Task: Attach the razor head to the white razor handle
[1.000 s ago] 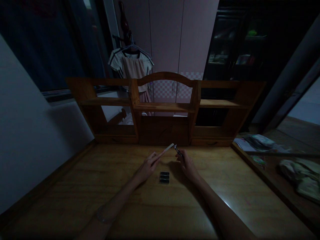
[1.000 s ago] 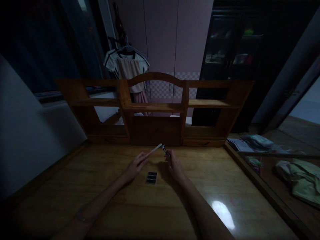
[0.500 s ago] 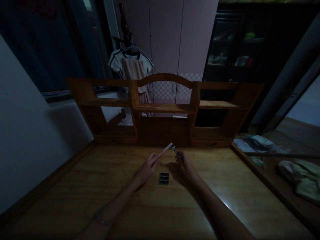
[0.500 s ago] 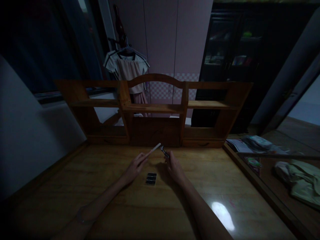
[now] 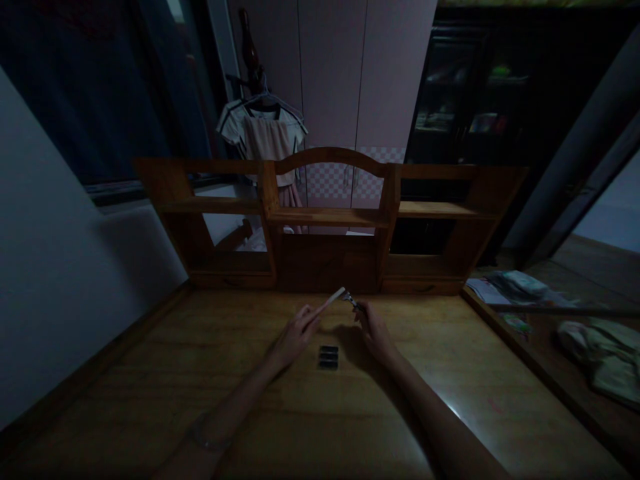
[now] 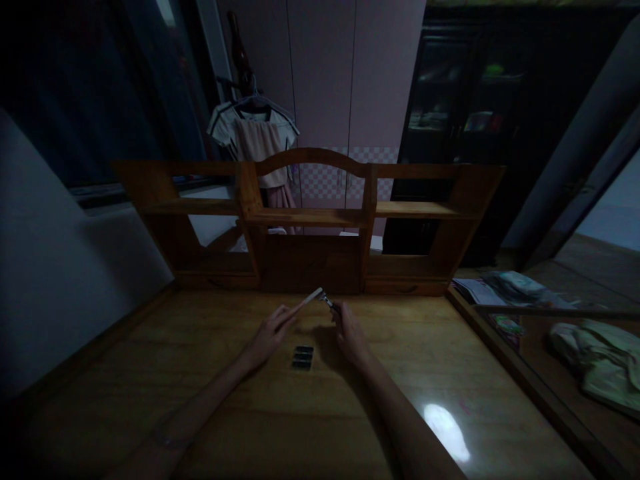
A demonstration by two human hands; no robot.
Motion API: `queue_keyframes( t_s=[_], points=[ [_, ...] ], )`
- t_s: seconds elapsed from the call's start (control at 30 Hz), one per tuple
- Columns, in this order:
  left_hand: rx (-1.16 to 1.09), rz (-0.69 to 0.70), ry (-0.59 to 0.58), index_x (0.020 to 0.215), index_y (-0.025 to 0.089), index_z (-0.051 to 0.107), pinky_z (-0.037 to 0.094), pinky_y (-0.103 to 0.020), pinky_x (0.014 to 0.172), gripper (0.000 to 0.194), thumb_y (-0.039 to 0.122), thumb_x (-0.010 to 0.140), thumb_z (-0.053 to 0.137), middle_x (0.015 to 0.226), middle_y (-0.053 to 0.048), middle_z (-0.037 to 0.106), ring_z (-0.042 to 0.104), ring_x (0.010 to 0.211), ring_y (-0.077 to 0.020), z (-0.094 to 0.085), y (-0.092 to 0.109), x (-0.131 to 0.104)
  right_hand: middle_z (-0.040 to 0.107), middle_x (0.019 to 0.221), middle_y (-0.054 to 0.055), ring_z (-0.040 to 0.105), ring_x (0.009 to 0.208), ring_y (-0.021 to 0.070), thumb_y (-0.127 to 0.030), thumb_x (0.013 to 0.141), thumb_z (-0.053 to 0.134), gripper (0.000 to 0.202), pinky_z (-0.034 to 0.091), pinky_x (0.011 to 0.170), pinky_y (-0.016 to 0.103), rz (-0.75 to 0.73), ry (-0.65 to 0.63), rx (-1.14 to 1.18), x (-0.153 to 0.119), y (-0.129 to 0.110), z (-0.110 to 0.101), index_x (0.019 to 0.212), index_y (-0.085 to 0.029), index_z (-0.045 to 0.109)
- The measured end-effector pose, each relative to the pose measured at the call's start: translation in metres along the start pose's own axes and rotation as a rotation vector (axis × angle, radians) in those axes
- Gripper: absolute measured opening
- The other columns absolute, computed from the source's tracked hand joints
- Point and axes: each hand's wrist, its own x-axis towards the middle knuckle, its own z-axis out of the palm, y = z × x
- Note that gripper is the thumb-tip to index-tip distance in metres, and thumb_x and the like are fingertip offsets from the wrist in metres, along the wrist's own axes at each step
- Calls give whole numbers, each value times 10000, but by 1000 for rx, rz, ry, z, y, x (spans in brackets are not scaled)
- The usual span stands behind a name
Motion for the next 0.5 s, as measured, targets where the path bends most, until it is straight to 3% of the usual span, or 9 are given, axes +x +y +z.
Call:
queue_keyframes(
  t_s=[0.13,0.33,0.5],
  points=[
    [-14,7,35,1347,253,443,422,-305,879,407,286,947,380,998,-50,555,525,914,-152,-2,1,-1,587,997,80,560,906,201,-253,943,323,254,456,803,347,2,17,-18,1,1,1,1148,-214,468],
    [-58,3,-31,1342,279,451,374,-365,983,412,304,933,407,1206,-62,568,508,1090,-195,-2,6,1,577,992,79,557,899,201,-256,948,319,252,456,802,345,-10,30,-30,1,1,1,1140,-221,479],
    [-86,-31,39,1332,273,465,362,-349,986,403,304,936,399,1218,-57,567,505,1085,-189,-5,1,2,575,996,79,549,907,202,-268,954,326,235,447,806,343,-21,46,-34,1,-3,0,1124,-219,480]
  ],
)
